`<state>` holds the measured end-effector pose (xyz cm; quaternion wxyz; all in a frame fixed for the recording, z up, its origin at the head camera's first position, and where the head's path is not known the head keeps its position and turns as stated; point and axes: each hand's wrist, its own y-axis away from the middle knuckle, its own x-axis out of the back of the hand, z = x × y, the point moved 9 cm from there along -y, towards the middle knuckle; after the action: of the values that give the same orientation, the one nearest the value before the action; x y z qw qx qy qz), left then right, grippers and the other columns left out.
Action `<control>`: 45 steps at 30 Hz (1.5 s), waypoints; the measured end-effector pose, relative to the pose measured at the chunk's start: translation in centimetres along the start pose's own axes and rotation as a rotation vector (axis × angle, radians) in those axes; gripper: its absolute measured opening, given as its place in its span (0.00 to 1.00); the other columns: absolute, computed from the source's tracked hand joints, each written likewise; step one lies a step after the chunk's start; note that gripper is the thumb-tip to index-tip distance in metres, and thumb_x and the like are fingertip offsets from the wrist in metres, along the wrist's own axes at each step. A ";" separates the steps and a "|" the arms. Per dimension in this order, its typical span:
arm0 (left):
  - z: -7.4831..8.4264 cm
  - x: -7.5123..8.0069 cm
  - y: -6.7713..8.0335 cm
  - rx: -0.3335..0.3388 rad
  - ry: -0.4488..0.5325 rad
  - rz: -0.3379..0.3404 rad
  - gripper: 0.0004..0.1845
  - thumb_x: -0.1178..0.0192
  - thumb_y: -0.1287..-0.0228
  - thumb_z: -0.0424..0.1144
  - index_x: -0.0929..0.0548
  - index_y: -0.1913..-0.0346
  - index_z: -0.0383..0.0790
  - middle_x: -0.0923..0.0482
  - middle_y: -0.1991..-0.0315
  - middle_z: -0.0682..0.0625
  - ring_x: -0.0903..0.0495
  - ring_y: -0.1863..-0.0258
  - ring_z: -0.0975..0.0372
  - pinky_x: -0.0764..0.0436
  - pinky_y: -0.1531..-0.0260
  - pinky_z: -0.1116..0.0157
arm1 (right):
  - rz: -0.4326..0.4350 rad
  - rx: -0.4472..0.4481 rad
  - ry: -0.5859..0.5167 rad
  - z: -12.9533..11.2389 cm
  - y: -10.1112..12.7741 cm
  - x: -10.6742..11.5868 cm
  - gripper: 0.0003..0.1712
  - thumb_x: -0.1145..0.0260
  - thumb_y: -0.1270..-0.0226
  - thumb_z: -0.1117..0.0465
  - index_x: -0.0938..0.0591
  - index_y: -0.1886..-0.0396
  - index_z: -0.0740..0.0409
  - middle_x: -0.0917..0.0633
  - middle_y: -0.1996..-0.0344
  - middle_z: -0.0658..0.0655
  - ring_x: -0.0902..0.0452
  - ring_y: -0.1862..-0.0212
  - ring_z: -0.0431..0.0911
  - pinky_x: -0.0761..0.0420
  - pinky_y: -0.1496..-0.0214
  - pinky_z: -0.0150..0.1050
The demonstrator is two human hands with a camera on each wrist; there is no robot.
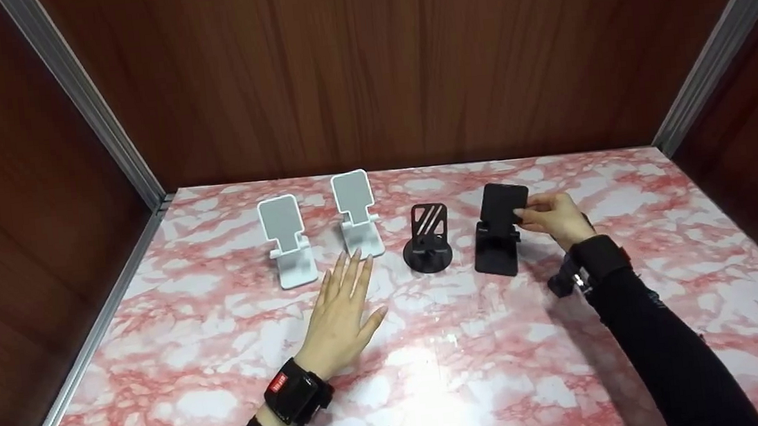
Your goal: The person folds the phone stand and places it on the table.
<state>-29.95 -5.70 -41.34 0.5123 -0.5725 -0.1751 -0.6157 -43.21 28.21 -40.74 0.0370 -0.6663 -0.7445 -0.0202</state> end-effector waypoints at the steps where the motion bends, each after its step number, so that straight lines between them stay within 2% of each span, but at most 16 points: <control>1: 0.0 0.0 0.0 -0.001 0.001 -0.001 0.40 0.46 0.28 0.51 0.46 0.23 0.33 0.52 0.21 0.37 0.54 0.22 0.42 0.49 0.24 0.42 | 0.014 0.010 -0.020 0.0 0.0 0.0 0.06 0.40 0.33 0.76 0.23 0.57 0.72 0.14 0.72 0.46 0.15 0.67 0.36 0.14 0.58 0.29; 11: 0.0 -0.3 0.0 0.011 0.010 -0.035 0.40 0.48 0.27 0.51 0.48 0.23 0.33 0.54 0.20 0.38 0.56 0.21 0.43 0.52 0.23 0.43 | 0.079 0.078 -0.058 0.0 0.4 0.4 0.06 0.40 0.35 0.79 0.20 0.61 0.70 0.13 0.75 0.46 0.14 0.68 0.37 0.13 0.59 0.32; 21: 0.0 -0.6 0.1 0.016 0.027 -0.057 0.40 0.49 0.27 0.51 0.49 0.22 0.34 0.54 0.20 0.39 0.57 0.21 0.45 0.53 0.22 0.45 | 0.025 0.104 -0.185 -1.9 1.9 0.1 0.08 0.39 0.36 0.80 0.20 0.66 0.66 0.13 0.74 0.52 0.13 0.68 0.41 0.12 0.58 0.38; 33: 0.1 -1.1 0.2 0.027 0.079 -0.104 0.40 0.51 0.25 0.51 0.52 0.22 0.35 0.56 0.20 0.40 0.60 0.20 0.47 0.55 0.22 0.44 | -0.047 0.137 -0.159 -4.1 4.8 -1.8 0.06 0.37 0.35 0.77 0.20 0.64 0.65 0.11 0.71 0.53 0.12 0.65 0.42 0.12 0.55 0.37; 40: 0.3 -1.4 0.3 0.018 0.097 -0.125 0.39 0.51 0.25 0.50 0.52 0.22 0.35 0.57 0.20 0.40 0.58 0.20 0.46 0.54 0.23 0.43 | -0.057 0.175 -0.116 -4.9 6.0 -3.3 0.07 0.36 0.36 0.77 0.18 0.64 0.64 0.11 0.71 0.52 0.12 0.65 0.42 0.12 0.55 0.39; 45: 0.5 -1.7 0.3 0.024 0.144 -0.144 0.38 0.52 0.25 0.50 0.52 0.22 0.35 0.58 0.20 0.41 0.59 0.20 0.47 0.55 0.23 0.44 | -0.065 0.190 -0.087 -5.5 6.9 -4.5 0.05 0.35 0.36 0.74 0.19 0.63 0.62 0.12 0.70 0.51 0.13 0.64 0.41 0.12 0.54 0.39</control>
<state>-29.73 -4.73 -42.79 0.4849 -0.5065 -0.1862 -0.6883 -35.71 24.04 -35.78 0.0668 -0.6357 -0.7651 0.0782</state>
